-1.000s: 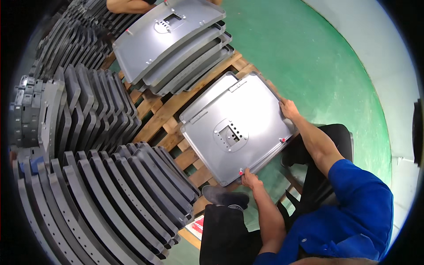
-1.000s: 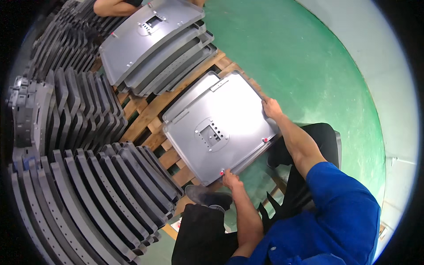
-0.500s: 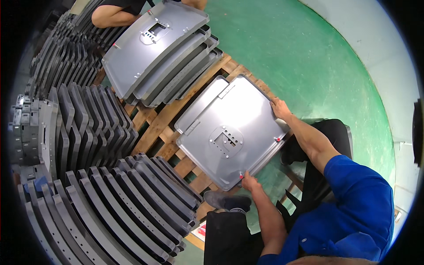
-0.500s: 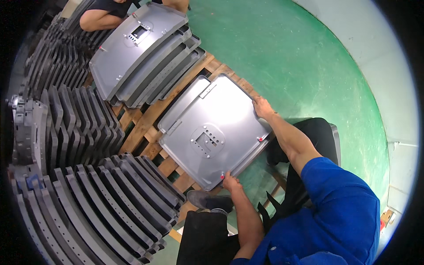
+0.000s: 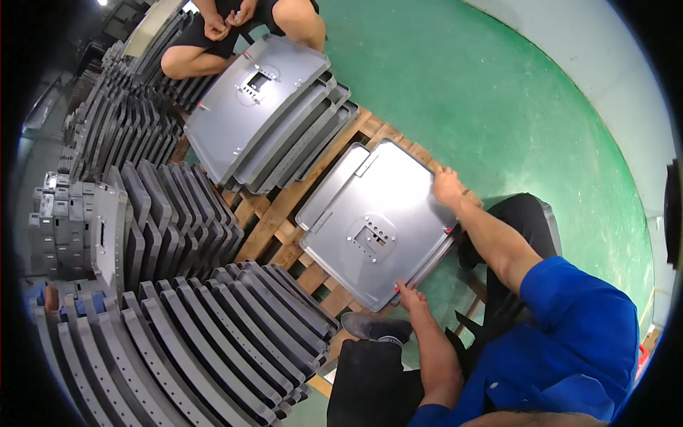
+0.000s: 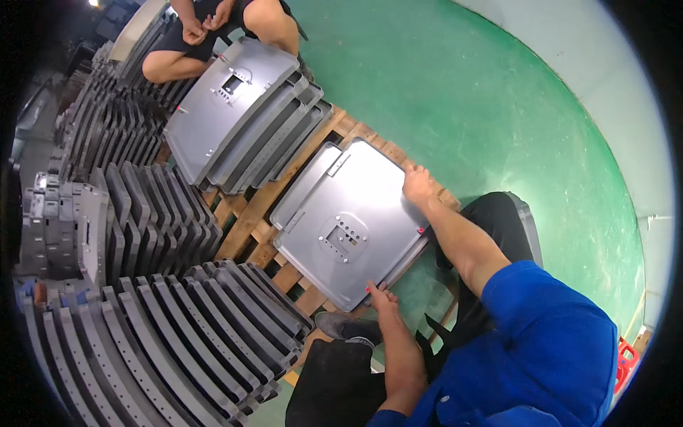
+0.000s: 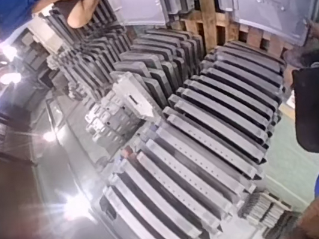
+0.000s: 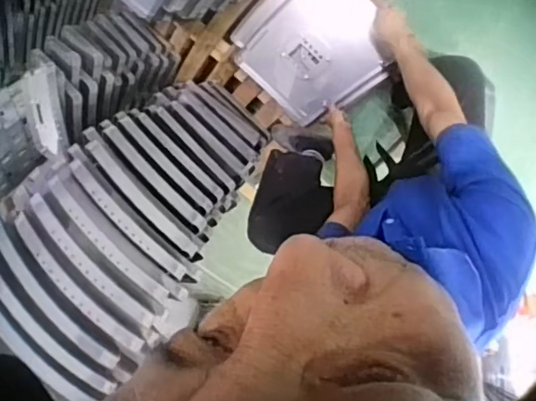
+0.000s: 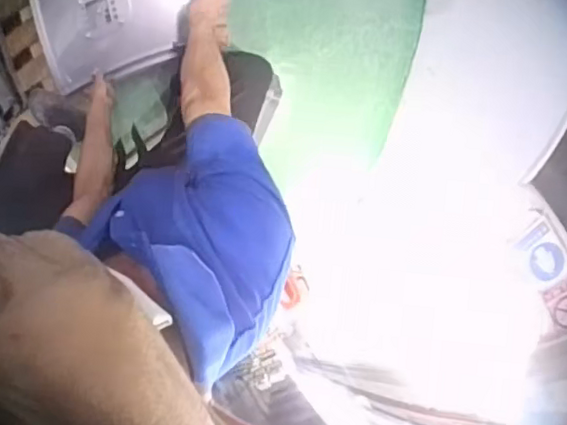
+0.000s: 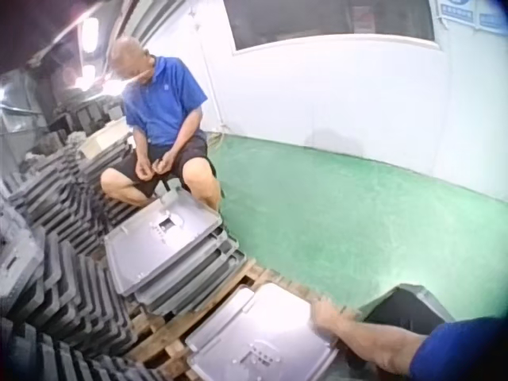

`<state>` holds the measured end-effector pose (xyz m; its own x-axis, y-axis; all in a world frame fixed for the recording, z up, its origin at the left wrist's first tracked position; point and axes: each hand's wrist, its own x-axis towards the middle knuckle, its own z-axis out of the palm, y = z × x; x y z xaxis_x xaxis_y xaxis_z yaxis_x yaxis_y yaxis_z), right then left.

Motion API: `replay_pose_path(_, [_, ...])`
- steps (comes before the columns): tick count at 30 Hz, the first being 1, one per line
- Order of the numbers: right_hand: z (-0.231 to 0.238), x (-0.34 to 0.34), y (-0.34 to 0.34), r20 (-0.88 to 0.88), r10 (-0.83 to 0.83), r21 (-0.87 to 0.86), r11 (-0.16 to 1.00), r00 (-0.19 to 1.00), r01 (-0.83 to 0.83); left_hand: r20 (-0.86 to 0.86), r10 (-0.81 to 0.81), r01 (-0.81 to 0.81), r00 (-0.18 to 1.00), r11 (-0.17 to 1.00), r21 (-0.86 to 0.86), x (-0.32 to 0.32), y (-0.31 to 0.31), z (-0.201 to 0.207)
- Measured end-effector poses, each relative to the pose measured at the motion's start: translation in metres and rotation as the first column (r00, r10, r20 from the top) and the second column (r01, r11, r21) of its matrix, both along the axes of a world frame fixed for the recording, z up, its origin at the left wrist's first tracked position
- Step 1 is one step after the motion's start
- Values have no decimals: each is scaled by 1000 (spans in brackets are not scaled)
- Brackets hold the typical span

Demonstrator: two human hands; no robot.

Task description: Manually assemble and fasten metal enclosure panels on a wooden pallet.

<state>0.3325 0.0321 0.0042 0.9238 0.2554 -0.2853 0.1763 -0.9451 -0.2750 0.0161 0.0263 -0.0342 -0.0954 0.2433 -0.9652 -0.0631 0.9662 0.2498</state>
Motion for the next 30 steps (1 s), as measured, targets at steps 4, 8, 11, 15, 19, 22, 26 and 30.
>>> replay_pose_path(4, [68,-59,20,-68,487,479,781,871,-400,359,212,-253,909,965,71,3,22,51])
replay_pose_path(8, [177,-90,-3,-5,718,654,529,697,-540,744,114,-311,659,941,131,40,59,138])
replay_pose_path(11, [232,-92,-23,164,778,620,396,606,-677,847,40,-304,530,941,146,63,61,196])
replay_pose_path(15, [258,-98,-40,331,769,589,284,547,-756,887,-4,-292,462,943,157,68,47,232])
replay_pose_path(19, [268,-122,-47,393,786,590,182,477,-787,876,-122,-197,467,951,237,43,34,243])
replay_pose_path(22, [257,-127,-73,397,801,495,225,449,-839,859,-142,-105,492,970,220,61,13,254])
replay_pose_path(26, [254,-134,-93,390,788,497,256,477,-829,835,-225,-40,503,959,282,62,-7,266])
replay_pose_path(30, [247,-157,-87,305,790,612,265,531,-745,709,-308,4,635,919,395,36,-10,260])
